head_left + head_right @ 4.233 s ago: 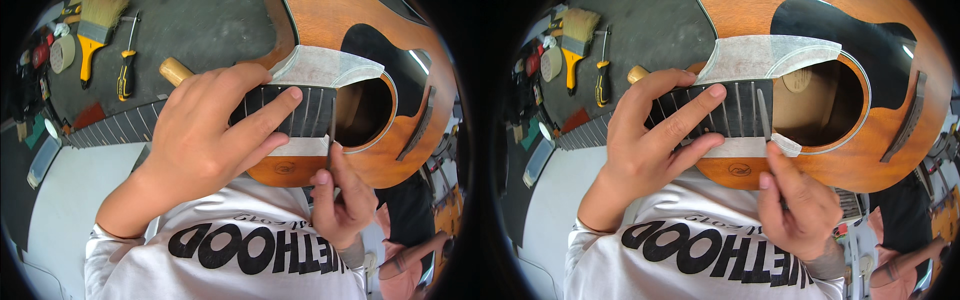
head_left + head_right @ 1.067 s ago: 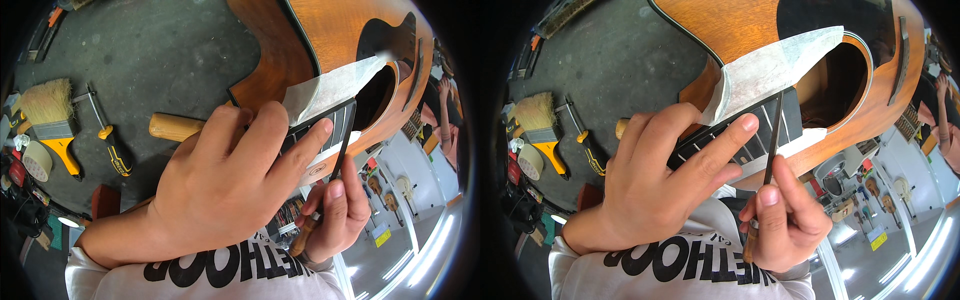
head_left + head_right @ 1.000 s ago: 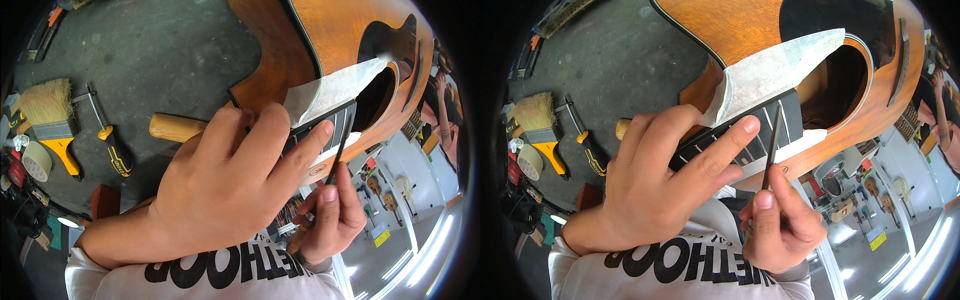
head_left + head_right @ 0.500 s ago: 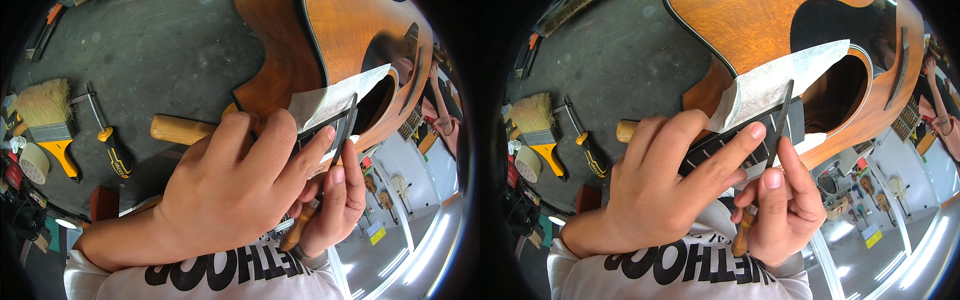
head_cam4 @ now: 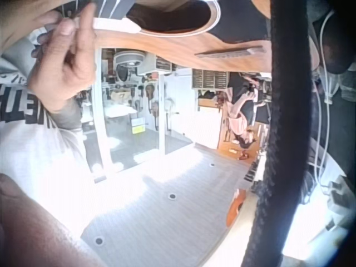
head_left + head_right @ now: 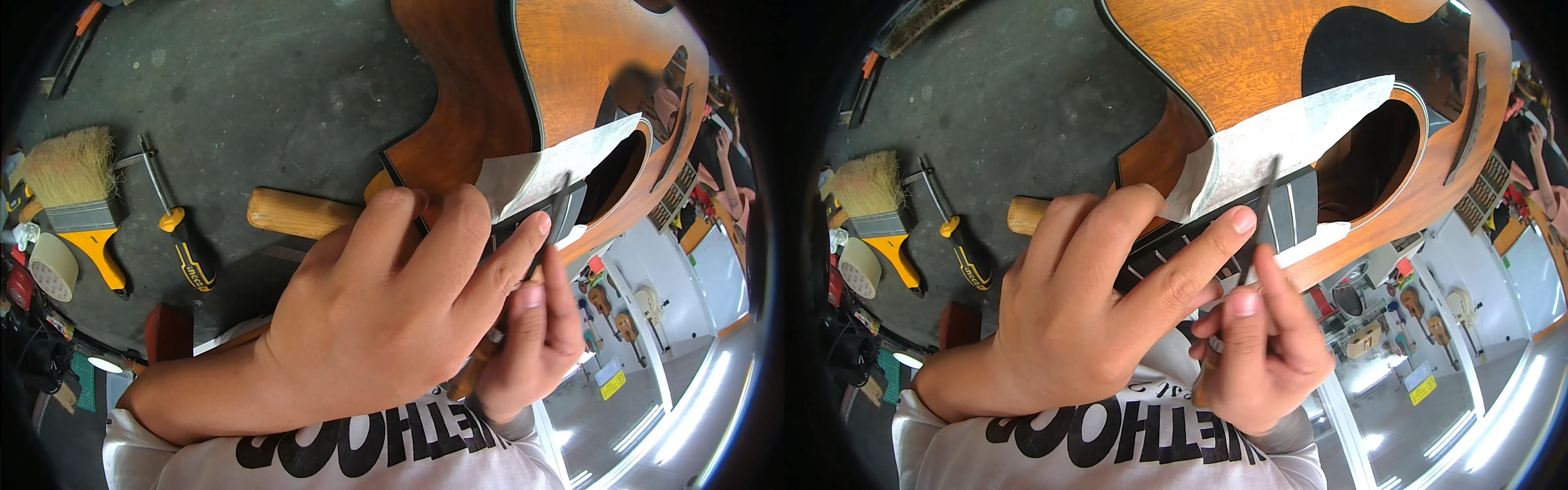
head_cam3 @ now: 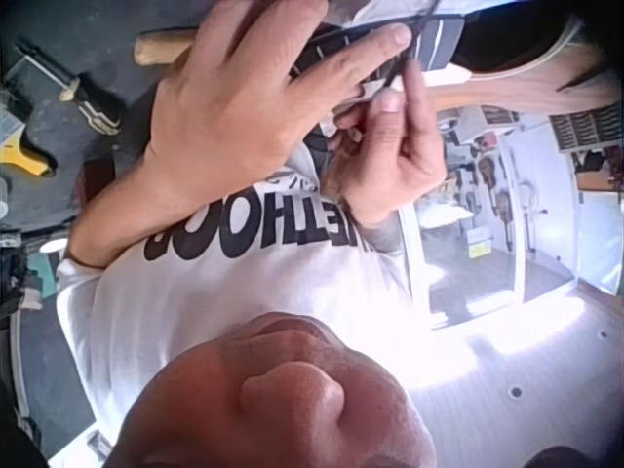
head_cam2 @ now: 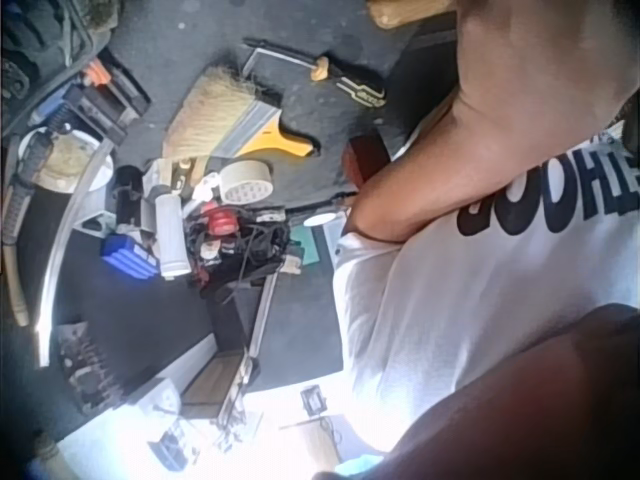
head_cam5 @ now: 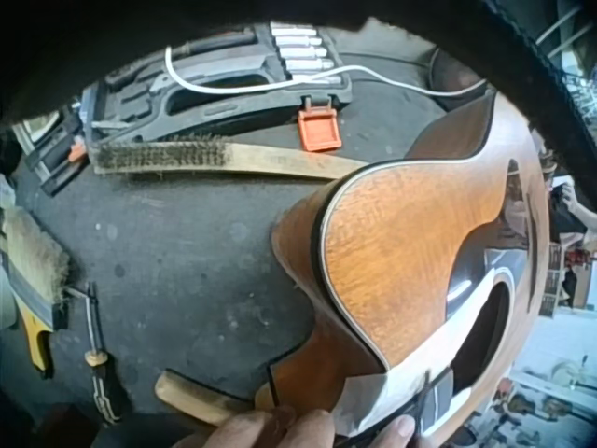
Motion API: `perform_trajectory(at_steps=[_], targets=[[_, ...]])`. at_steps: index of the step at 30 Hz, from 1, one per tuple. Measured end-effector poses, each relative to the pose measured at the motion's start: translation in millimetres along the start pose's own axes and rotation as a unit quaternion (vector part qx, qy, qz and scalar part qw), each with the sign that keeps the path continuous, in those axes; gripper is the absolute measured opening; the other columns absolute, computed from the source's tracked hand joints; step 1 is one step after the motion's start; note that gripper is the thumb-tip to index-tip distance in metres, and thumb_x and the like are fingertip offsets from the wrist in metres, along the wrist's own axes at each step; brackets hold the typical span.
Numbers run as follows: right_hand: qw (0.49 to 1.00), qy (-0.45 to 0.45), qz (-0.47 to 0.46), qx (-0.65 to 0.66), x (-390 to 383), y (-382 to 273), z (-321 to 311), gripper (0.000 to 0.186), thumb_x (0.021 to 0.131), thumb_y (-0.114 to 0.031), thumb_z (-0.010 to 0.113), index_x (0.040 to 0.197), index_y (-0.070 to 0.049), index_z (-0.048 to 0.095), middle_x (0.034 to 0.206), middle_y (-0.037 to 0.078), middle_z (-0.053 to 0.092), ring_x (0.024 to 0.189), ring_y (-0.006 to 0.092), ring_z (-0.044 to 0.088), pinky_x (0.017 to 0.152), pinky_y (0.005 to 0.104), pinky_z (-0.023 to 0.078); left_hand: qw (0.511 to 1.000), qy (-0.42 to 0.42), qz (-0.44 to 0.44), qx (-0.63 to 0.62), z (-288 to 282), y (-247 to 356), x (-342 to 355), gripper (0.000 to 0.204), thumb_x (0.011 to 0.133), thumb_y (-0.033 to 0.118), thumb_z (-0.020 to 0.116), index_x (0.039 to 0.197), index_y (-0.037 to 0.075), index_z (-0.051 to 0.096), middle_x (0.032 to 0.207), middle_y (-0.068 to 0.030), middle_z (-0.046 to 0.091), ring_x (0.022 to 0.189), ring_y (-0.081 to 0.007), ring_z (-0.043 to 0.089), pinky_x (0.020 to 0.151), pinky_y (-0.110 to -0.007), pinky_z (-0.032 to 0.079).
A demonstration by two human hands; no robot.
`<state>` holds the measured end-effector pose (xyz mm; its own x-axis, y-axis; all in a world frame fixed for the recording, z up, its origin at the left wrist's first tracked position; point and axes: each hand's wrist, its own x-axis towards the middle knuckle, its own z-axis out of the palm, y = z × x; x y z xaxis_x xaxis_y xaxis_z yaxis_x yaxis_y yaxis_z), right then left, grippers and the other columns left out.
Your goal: The person uses a small metal file to smooth the edges of the frets on an acoustic guitar's fretboard. They work methodically along the neck, filing each fret individually while protecting the wood with paper. The person also uses a brush to sweep away debris from the fretboard during the process.
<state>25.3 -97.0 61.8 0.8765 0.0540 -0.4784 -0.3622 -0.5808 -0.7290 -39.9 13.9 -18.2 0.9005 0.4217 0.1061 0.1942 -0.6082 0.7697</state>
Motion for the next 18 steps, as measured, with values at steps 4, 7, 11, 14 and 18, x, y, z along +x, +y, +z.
perform_trajectory(at_steps=[4, 7, 11, 14, 18], targets=[[0.991, -0.07, 0.011, 0.114, 2.3, -4.9, -16.0, 0.039, 0.103, -0.005, 0.058, 0.141, 0.003, 0.056, 0.071, 0.012, 0.068, 0.054, 0.0148, 0.063, 0.046, 0.0256, 0.051, 1.0, -0.013, -0.003, 0.013, -3.0, -0.2, -1.2, 0.053, 0.075, 0.027, 0.077, 0.128, 0.022, 0.075, 0.101, -0.0063, 0.056, 0.078, -0.0207, 0.051, 0.055, -0.026, 0.047], [0.994, -0.053, -0.093, -0.032, -7.8, 7.9, -20.0, 0.036, 0.1, -0.002, 0.06, 0.136, 0.004, 0.061, 0.074, 0.013, 0.07, 0.057, 0.0133, 0.064, 0.049, 0.024, 0.052, 1.0, -0.012, -0.002, 0.003, -2.2, 0.4, 0.5, 0.054, 0.075, 0.028, 0.077, 0.129, 0.022, 0.075, 0.1, -0.0062, 0.056, 0.078, -0.0208, 0.051, 0.055, -0.026, 0.047], [0.976, -0.039, -0.164, -0.137, -7.6, 21.8, -16.4, 0.031, 0.094, 0.004, 0.067, 0.126, 0.006, 0.068, 0.074, 0.012, 0.073, 0.059, 0.009, 0.064, 0.053, 0.0202, 0.048, 1.0, -0.009, -0.01, -0.003, -2.6, 1.3, -0.3, 0.054, 0.075, 0.027, 0.076, 0.128, 0.021, 0.075, 0.1, -0.0063, 0.056, 0.077, -0.0208, 0.051, 0.055, -0.026, 0.047], [0.976, -0.029, -0.166, -0.138, -8.6, 22.5, -12.2, 0.032, 0.093, 0.005, 0.069, 0.125, 0.005, 0.069, 0.072, 0.01, 0.072, 0.059, 0.0085, 0.064, 0.053, 0.0199, 0.047, 1.0, 0.001, -0.01, -0.007, -0.5, 0.8, -0.9, 0.052, 0.075, 0.024, 0.074, 0.128, 0.02, 0.075, 0.1, -0.0064, 0.056, 0.076, -0.0207, 0.051, 0.055, -0.026, 0.047], [0.987, 0.016, -0.101, -0.121, -9.7, 9.6, -0.4, 0.031, 0.097, -0.001, 0.067, 0.127, 0.005, 0.067, 0.071, 0.009, 0.07, 0.059, 0.0091, 0.063, 0.05, 0.0207, 0.047, 1.0, -0.005, -0.004, -0.013, -1.7, 0.1, 1.0, 0.051, 0.076, 0.022, 0.073, 0.126, 0.02, 0.076, 0.1, -0.0063, 0.056, 0.075, -0.0204, 0.05, 0.054, -0.026, 0.047]])
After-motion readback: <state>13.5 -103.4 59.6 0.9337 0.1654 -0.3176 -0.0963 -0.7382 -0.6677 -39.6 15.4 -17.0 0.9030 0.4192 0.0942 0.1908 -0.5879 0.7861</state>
